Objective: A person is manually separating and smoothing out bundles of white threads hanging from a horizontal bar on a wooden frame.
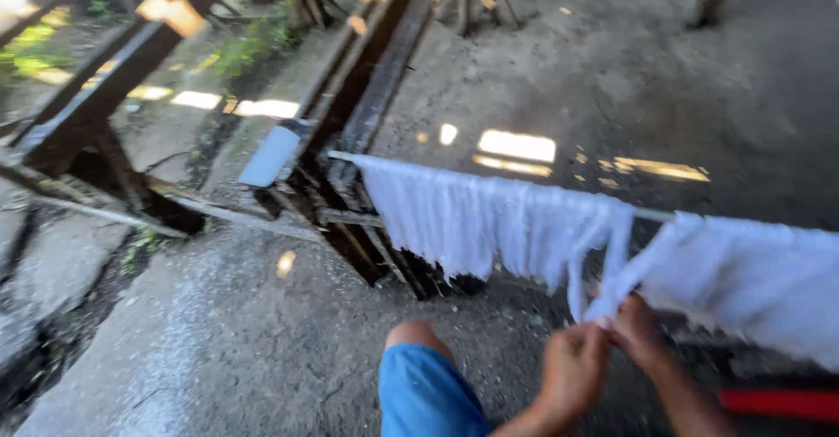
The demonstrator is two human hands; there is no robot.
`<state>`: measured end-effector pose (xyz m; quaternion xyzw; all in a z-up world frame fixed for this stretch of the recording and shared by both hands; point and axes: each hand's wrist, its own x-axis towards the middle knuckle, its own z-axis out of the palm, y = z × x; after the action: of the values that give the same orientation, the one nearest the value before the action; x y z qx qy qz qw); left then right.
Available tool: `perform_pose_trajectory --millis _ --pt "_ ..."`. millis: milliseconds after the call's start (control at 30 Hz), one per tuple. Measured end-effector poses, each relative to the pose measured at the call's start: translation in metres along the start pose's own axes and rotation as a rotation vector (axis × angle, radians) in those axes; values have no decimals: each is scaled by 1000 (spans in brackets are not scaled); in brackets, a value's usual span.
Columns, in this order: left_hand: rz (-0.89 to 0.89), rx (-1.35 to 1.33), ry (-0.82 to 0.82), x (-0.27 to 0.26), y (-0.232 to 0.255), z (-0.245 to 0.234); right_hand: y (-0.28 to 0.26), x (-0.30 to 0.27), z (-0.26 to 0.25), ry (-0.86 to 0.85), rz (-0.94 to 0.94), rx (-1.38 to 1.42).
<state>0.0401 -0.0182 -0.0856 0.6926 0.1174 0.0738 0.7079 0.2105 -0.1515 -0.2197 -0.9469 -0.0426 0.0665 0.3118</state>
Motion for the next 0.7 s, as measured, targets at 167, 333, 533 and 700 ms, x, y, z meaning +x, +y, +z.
perform_pose_trajectory --millis 167,333,533,700 --pt "491 354 217 -3 67 -18 -29 -90 -31 16 -21 215" --pt "316 318 -159 33 62 12 -69 -144 -76 -135 59 333" --pt "-28 -191 -371 52 56 18 -89 -145 -127 -270 -84 732" --pt "4 -278 -299 65 31 21 -95 -101 -141 62 -72 1063"
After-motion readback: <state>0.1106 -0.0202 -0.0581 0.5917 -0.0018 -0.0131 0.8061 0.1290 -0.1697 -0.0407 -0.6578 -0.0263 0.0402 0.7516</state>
